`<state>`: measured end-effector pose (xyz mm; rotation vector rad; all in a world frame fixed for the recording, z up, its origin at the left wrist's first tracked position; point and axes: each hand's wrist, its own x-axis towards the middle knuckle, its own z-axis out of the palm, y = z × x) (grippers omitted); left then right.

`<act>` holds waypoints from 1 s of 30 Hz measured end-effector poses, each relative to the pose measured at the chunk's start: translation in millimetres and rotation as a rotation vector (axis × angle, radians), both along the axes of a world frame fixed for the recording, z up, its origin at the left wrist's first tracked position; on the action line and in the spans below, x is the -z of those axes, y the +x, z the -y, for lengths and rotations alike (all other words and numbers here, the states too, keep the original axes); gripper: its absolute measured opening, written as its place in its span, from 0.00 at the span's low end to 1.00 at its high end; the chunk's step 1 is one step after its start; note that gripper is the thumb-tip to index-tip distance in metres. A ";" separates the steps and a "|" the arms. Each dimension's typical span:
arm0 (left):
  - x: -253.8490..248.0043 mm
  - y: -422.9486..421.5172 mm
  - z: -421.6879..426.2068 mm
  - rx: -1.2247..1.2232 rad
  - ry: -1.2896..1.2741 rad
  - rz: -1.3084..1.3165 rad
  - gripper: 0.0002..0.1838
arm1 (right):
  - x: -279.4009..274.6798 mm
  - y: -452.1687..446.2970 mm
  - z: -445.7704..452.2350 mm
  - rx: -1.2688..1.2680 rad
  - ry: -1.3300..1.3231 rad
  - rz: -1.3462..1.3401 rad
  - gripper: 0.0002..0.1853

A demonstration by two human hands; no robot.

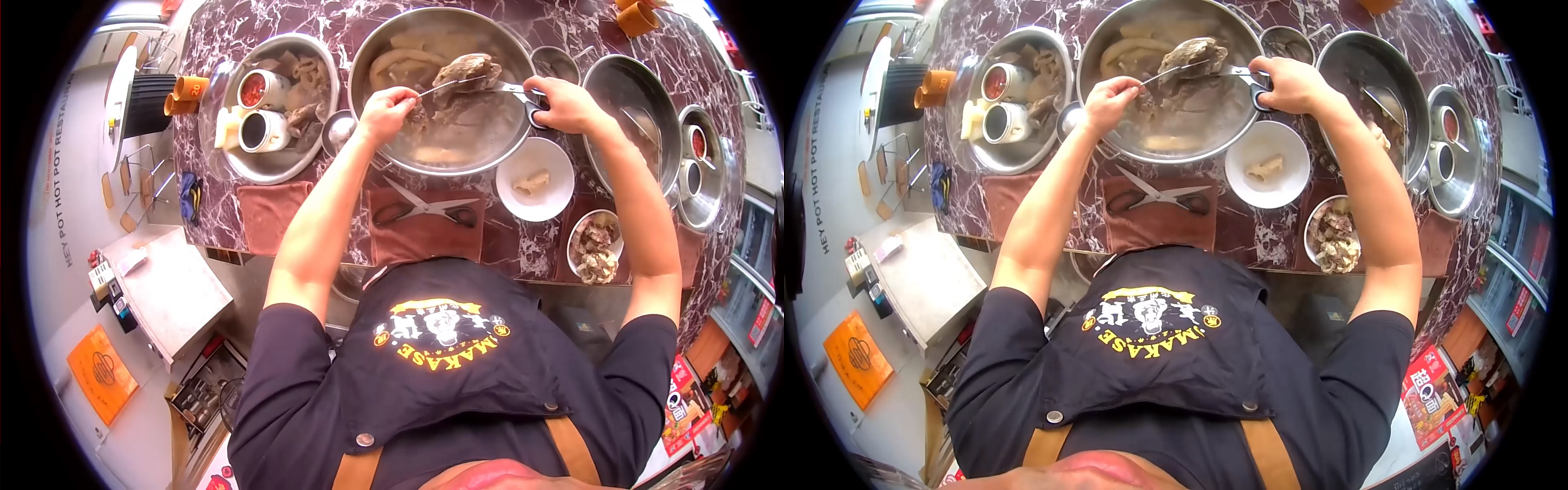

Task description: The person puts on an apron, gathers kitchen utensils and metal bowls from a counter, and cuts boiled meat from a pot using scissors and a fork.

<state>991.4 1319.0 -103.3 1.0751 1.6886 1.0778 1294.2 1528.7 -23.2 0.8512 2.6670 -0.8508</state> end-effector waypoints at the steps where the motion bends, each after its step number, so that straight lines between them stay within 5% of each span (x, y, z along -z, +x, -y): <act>1: -1.6 -0.8 -1.2 -0.009 -0.024 -0.005 0.09 | 8.6 -2.3 0.3 -0.018 0.022 -0.039 0.27; 12: -4.2 -22.1 14.7 -0.121 -0.040 0.239 0.09 | -14.4 11.5 13.0 -0.082 0.253 -0.020 0.28; 19: -10.4 -17.6 20.7 -0.035 -0.023 0.223 0.11 | 19.1 -18.0 31.4 -0.135 0.307 -0.083 0.29; 30: -21.3 -14.3 25.8 -0.299 -0.046 0.421 0.08 | 6.2 -7.5 73.2 -0.029 0.357 -0.121 0.29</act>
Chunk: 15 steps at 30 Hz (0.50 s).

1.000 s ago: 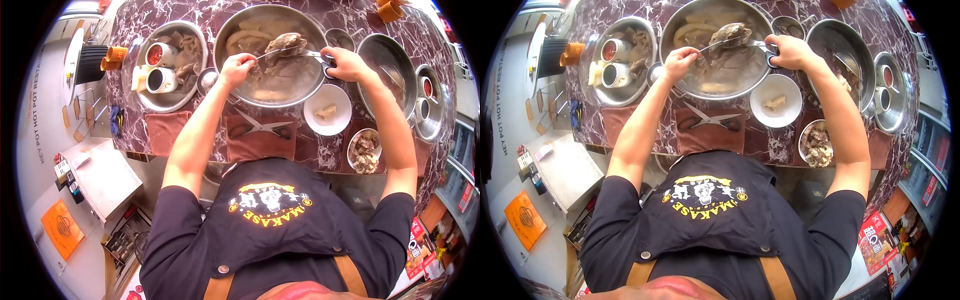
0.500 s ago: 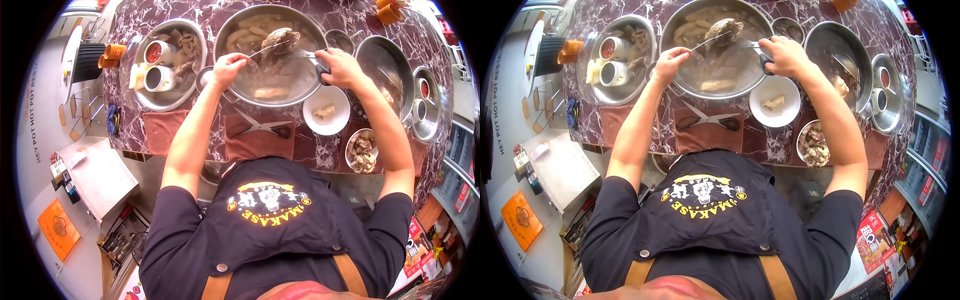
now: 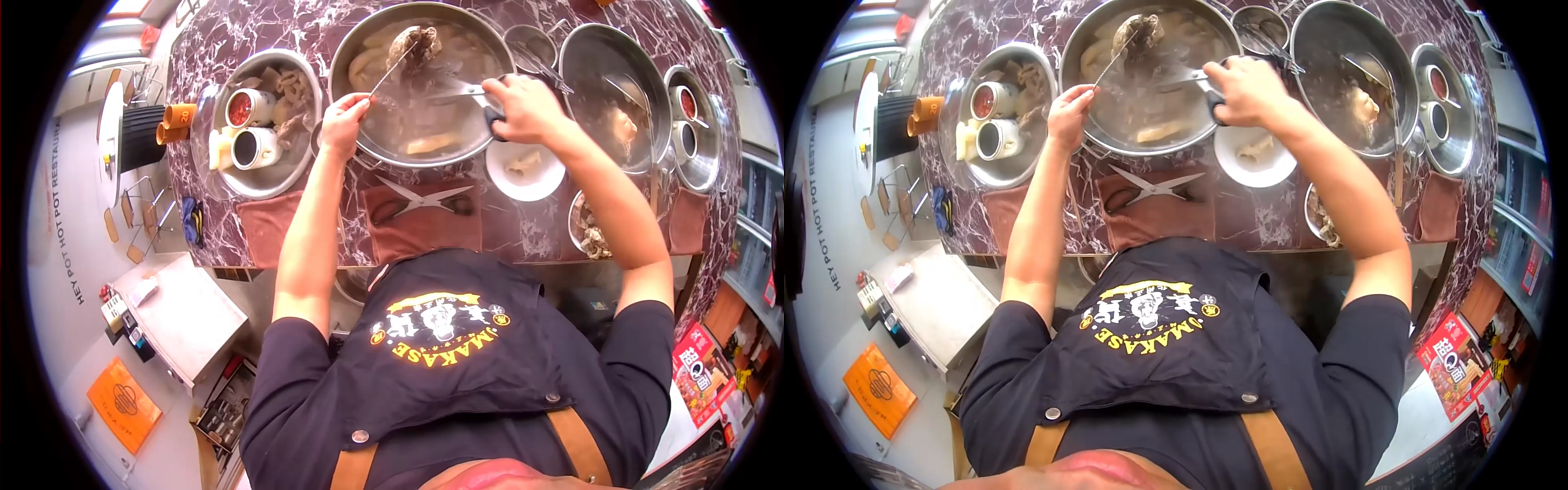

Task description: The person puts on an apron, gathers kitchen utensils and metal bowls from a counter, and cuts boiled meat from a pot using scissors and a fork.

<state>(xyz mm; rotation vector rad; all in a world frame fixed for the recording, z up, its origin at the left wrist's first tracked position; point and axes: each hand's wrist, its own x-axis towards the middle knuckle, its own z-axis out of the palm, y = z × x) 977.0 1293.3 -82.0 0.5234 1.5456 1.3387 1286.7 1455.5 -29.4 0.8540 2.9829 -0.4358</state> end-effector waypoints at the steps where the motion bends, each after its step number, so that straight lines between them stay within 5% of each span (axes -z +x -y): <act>1: 4.5 0.1 -0.2 0.018 0.015 0.004 0.09 | -1.1 -11.4 8.8 0.024 -0.008 0.024 0.28; 8: -1.9 -5.1 -1.3 -0.117 -0.007 0.058 0.07 | 23.3 -0.3 22.1 0.077 -0.058 -0.081 0.16; 15: -3.5 -10.5 -3.7 -0.021 -0.030 0.023 0.08 | 1.6 -24.4 9.9 0.149 -0.045 0.040 0.27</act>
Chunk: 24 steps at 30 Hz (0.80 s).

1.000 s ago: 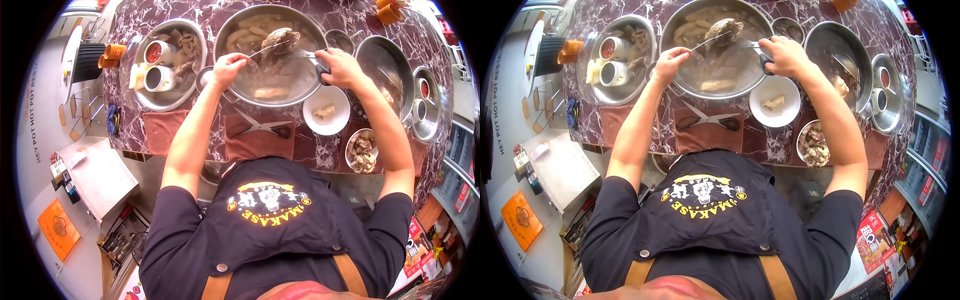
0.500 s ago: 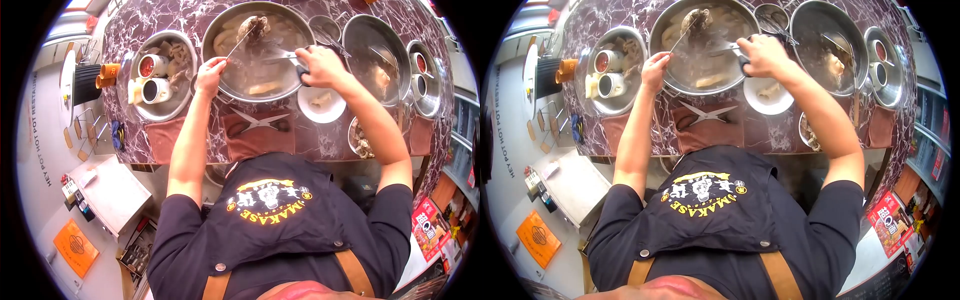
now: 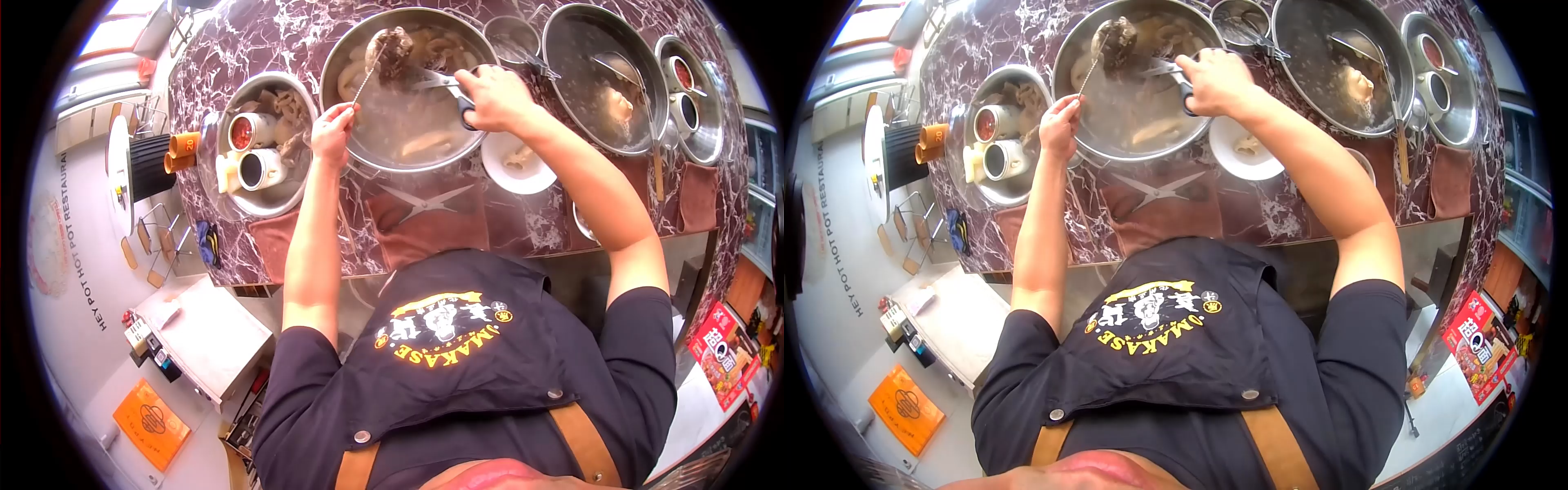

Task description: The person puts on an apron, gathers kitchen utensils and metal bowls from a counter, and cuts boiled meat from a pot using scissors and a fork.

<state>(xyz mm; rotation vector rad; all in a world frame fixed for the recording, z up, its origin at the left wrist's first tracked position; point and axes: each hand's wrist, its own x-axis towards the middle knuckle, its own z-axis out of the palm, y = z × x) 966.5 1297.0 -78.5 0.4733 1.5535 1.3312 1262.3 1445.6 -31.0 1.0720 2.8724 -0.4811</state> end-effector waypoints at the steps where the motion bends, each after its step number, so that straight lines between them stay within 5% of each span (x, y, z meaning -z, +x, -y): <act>1: -2.1 4.0 -2.6 0.004 0.001 -0.003 0.08 | 4.8 -8.5 1.0 -0.003 0.009 0.007 0.25; 6: -4.3 -3.2 -3.9 0.001 0.031 -0.008 0.08 | 38.6 0.7 -11.8 -0.001 -0.058 -0.174 0.15; 15: 3.5 -58.3 34.9 -0.058 0.169 0.182 0.09 | 11.9 28.9 4.2 0.153 -0.147 -0.394 0.23; 16: 3.1 -62.3 38.4 -0.056 0.157 0.153 0.09 | -0.3 22.2 10.1 0.186 -0.128 -0.207 0.24; 21: 7.3 -64.4 37.5 -0.028 0.115 0.131 0.09 | 10.0 -41.1 20.4 -0.003 0.141 -0.143 0.24; 24: 2.0 -54.8 34.1 -0.071 0.098 0.148 0.09 | 42.6 -62.6 15.6 0.010 0.006 -0.199 0.20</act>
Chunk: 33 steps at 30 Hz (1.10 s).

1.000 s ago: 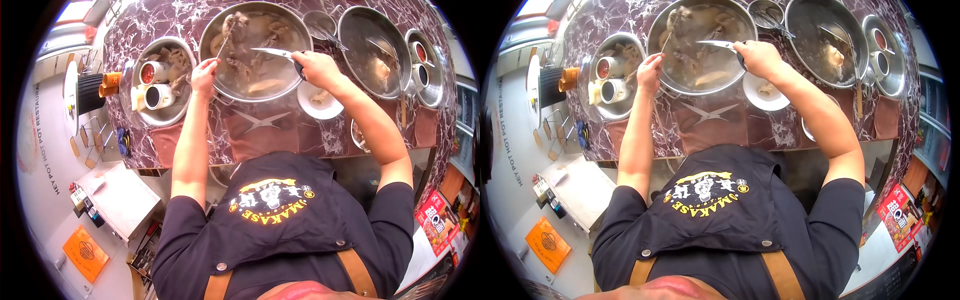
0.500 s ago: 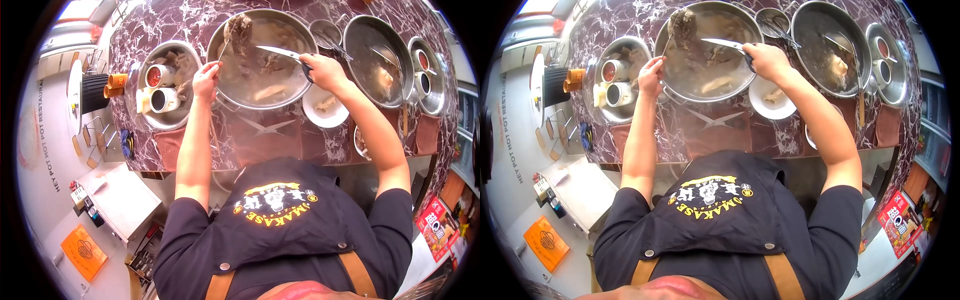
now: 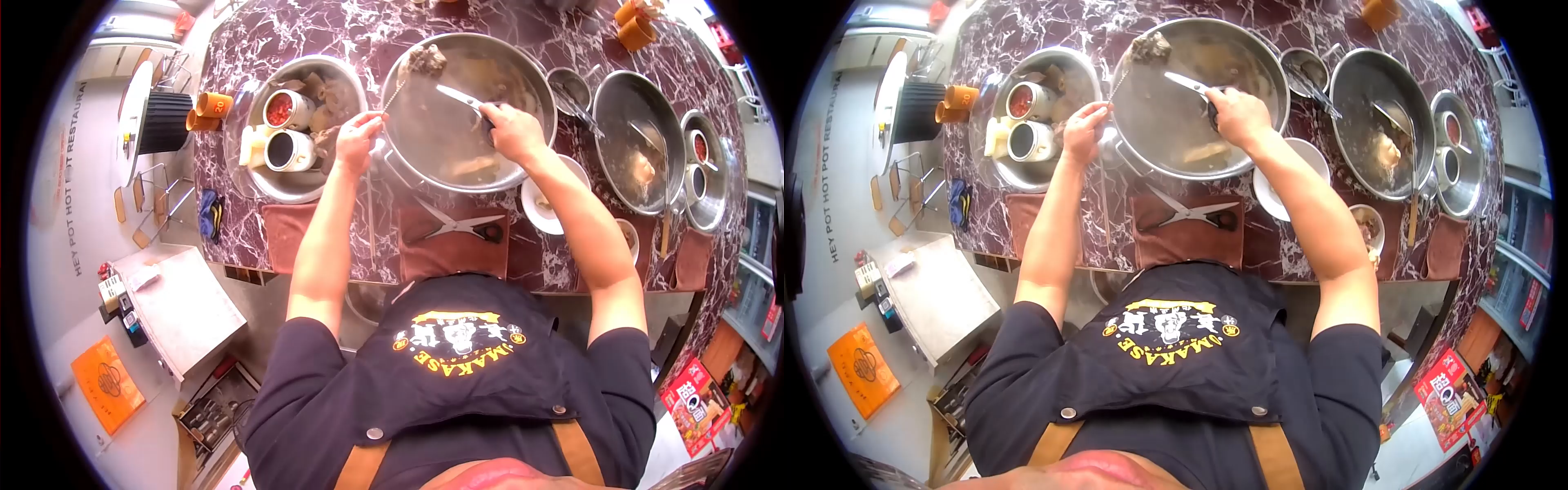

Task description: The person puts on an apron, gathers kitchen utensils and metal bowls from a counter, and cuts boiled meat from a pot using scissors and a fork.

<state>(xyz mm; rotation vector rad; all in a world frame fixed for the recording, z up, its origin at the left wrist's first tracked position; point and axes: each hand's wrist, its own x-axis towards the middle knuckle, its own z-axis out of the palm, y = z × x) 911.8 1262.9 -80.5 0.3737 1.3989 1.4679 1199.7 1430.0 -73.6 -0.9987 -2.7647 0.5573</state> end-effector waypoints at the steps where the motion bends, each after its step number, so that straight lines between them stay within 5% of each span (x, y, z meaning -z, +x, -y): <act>1: -1.2 0.0 -0.9 -0.001 0.012 0.019 0.08 | -7.3 -0.2 1.9 0.013 -0.053 -0.057 0.21; 10: -41.9 -81.5 50.5 -0.162 0.043 -0.080 0.08 | -55.5 44.6 26.8 0.033 -0.273 -0.182 0.26; 15: -34.2 -219.3 115.7 -0.196 0.042 -0.298 0.09 | -62.5 49.2 45.2 0.168 -0.434 -0.136 0.28; 21: -39.7 -337.8 155.8 -0.243 -0.183 -0.409 0.09 | -68.5 30.9 70.0 0.246 -0.430 -0.216 0.28; 29: 11.1 -435.0 141.5 0.026 -0.473 -0.816 0.10 | -70.5 3.3 90.8 0.293 -0.493 -0.116 0.28; 33: -10.8 -428.8 118.5 0.081 -0.910 -1.290 0.15 | -75.8 -17.3 101.0 0.281 -0.473 -0.065 0.29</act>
